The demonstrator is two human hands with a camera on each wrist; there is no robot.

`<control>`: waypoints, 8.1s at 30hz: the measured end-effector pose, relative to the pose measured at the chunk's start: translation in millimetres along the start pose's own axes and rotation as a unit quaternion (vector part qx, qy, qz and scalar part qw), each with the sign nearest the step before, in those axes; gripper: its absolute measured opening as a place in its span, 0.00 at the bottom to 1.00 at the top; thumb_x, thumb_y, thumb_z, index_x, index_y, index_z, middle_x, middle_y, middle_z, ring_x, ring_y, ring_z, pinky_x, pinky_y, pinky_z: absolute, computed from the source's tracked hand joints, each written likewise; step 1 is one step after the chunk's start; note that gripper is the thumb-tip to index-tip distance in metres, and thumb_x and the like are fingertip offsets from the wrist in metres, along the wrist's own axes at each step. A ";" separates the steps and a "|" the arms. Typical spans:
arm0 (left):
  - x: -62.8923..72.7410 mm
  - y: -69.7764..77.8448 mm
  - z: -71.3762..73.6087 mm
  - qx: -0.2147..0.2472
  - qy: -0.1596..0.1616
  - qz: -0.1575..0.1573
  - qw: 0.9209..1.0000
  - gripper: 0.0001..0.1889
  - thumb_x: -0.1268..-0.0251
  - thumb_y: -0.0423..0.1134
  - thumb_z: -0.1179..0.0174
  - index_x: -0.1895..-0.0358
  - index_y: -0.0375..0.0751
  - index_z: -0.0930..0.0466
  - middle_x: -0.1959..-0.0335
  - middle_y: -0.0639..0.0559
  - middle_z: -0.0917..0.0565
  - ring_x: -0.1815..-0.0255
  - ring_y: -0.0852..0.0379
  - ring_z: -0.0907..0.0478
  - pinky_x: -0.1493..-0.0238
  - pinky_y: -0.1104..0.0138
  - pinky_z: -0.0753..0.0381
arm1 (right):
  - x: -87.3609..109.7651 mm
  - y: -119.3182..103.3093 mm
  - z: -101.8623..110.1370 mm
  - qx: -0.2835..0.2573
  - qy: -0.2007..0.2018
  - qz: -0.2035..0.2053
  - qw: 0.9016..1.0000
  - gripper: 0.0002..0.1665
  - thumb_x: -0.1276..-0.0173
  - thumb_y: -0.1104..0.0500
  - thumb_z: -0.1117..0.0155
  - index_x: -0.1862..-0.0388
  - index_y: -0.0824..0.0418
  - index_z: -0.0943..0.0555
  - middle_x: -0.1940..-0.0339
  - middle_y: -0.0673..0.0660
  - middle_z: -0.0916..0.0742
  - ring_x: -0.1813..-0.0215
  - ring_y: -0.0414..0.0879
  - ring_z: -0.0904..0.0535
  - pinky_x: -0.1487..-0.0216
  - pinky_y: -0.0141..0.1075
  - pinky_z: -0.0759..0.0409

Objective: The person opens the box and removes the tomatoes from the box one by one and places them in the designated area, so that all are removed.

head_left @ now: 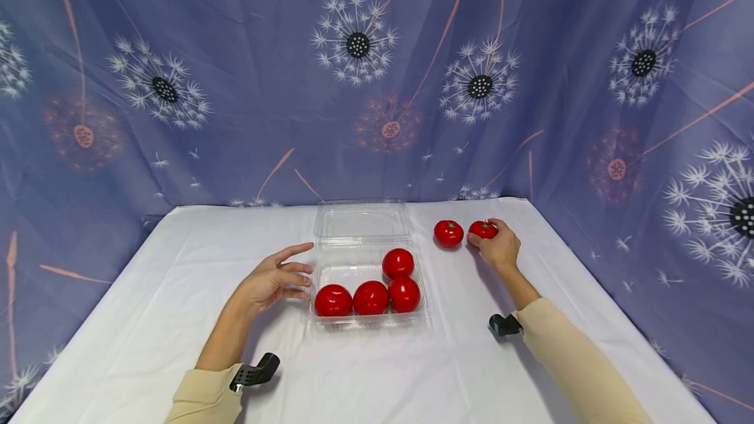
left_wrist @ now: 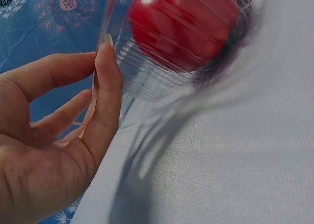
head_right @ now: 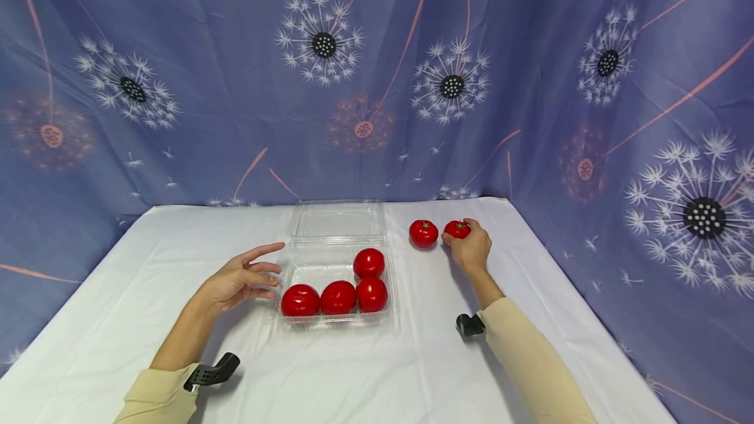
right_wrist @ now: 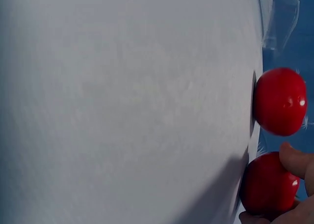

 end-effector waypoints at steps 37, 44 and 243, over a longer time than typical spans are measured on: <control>0.1 1.0 0.0 0.005 -0.009 -0.001 1.000 0.43 0.39 0.21 0.40 0.20 0.40 0.45 0.56 0.46 0.19 0.65 0.57 0.16 0.62 0.61 0.10 | -3.8 0.4 4.9 0.022 -0.010 0.010 1.000 0.41 0.36 0.52 0.28 0.28 0.65 0.30 0.31 0.72 0.24 0.28 0.72 0.37 0.28 0.61 0.35; -1.8 0.7 0.5 0.004 -0.008 -0.003 1.000 0.43 0.40 0.21 0.39 0.20 0.39 0.45 0.55 0.46 0.19 0.65 0.58 0.16 0.63 0.61 0.10 | -3.9 -2.2 9.0 0.030 -0.028 0.001 0.999 0.41 0.35 0.51 0.30 0.28 0.65 0.31 0.30 0.72 0.25 0.28 0.71 0.38 0.28 0.62 0.34; -3.0 -3.3 0.4 0.011 -0.002 0.001 1.000 0.44 0.40 0.21 0.39 0.20 0.39 0.46 0.57 0.47 0.19 0.65 0.58 0.16 0.62 0.60 0.10 | 78.5 -50.9 21.7 -0.033 -0.104 0.129 0.986 0.40 0.47 0.56 0.19 0.36 0.59 0.26 0.41 0.65 0.16 0.43 0.60 0.18 0.43 0.54 0.16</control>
Point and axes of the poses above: each hand's wrist, its own x-axis away from the middle knuckle, its own z-axis out of the back of the hand, y = z × x, the point moved 1 cm from there along -x, towards the middle knuckle
